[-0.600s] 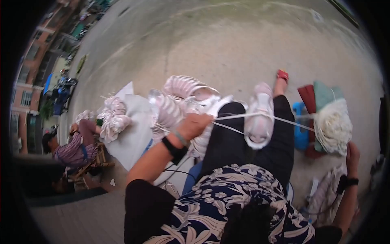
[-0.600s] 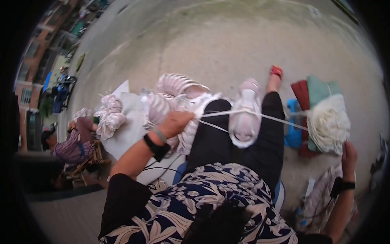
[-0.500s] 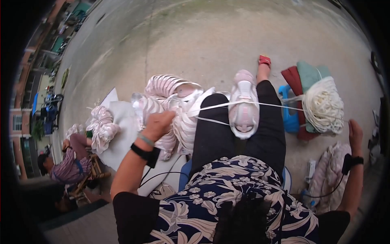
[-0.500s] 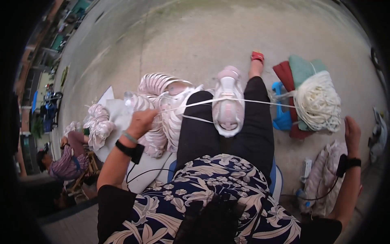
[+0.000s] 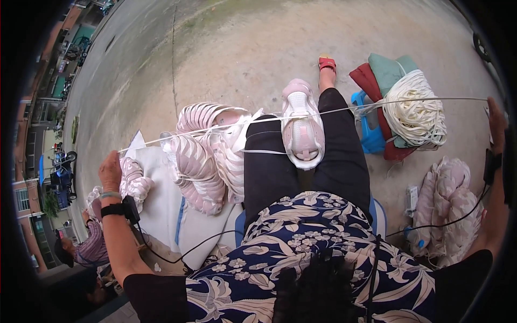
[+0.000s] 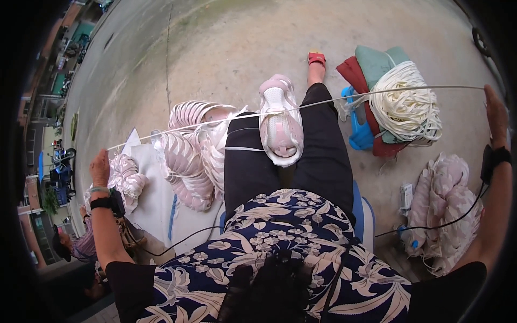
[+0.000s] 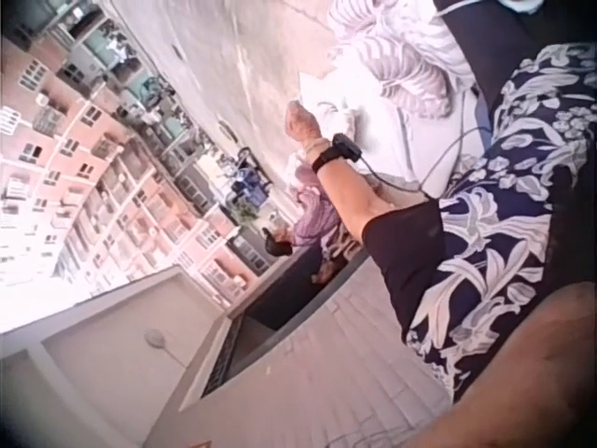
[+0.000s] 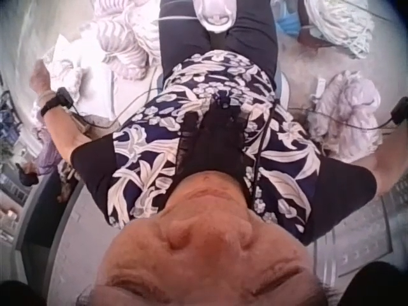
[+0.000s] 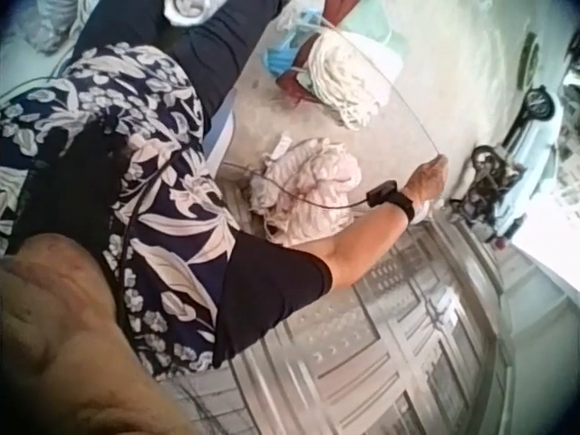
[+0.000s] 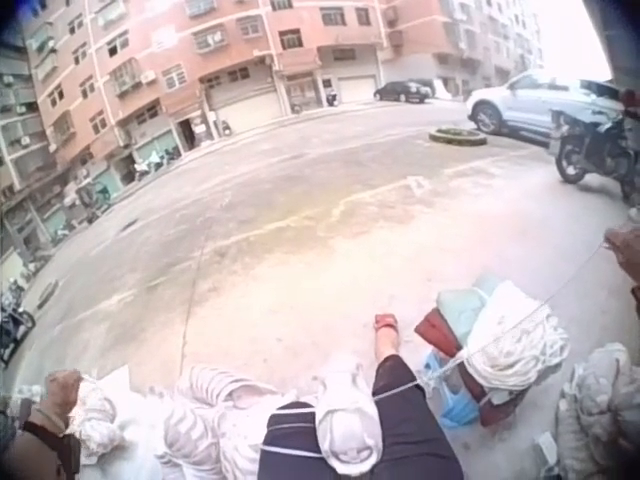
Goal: The recorder is lacing a pink and white shoe by hand while sitting outdoors.
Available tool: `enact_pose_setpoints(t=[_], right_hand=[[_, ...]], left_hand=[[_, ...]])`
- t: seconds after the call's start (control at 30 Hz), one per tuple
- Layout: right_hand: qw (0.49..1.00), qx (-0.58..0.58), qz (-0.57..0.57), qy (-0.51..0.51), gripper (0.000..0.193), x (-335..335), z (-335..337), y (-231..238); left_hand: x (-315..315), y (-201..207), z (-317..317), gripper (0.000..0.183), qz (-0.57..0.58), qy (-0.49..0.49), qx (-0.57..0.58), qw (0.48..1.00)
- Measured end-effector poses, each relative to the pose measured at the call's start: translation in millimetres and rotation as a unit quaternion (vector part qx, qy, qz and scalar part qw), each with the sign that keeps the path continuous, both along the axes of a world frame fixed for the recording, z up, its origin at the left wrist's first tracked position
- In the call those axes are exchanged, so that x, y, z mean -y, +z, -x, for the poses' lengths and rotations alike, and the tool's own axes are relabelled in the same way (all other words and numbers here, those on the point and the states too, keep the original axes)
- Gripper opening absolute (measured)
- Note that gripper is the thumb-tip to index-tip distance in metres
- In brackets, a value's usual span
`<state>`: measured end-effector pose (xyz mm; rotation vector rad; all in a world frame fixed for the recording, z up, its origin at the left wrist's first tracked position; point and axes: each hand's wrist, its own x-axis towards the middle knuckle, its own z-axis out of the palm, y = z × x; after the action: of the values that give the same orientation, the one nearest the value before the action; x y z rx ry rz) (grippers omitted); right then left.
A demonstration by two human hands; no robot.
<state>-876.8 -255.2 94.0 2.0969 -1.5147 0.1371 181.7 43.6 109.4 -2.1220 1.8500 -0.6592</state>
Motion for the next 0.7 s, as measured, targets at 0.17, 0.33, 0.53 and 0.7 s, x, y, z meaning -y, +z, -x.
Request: enact_pose_setpoints(t=[0.17,0.33,0.53,0.7], right_hand=[[0.834,0.481,-0.218,-0.159,0.024,-6.3,-103.5,-97.5],[0.633,0.626,-0.448,-0.084,0.019,-119.7,-324.7,-145.2],[0.361,0.733,-0.564,-0.115,0.016,-152.3,-442.6,-153.5],[0.378,0.747,-0.539,-0.088,0.014,-139.2,-479.0,-171.8]], left_hand=[[19.2,-66.2,0.6,0.026,0.075,0.054,-0.224,0.97],[59.5,-139.1,207.6,0.018,-0.128,0.247,-0.672,0.687],[91.7,-155.1,346.0,0.019,-0.288,0.076,-0.78,0.55],[117.9,-168.5,389.1,0.021,-0.203,-0.118,-0.67,0.705]])
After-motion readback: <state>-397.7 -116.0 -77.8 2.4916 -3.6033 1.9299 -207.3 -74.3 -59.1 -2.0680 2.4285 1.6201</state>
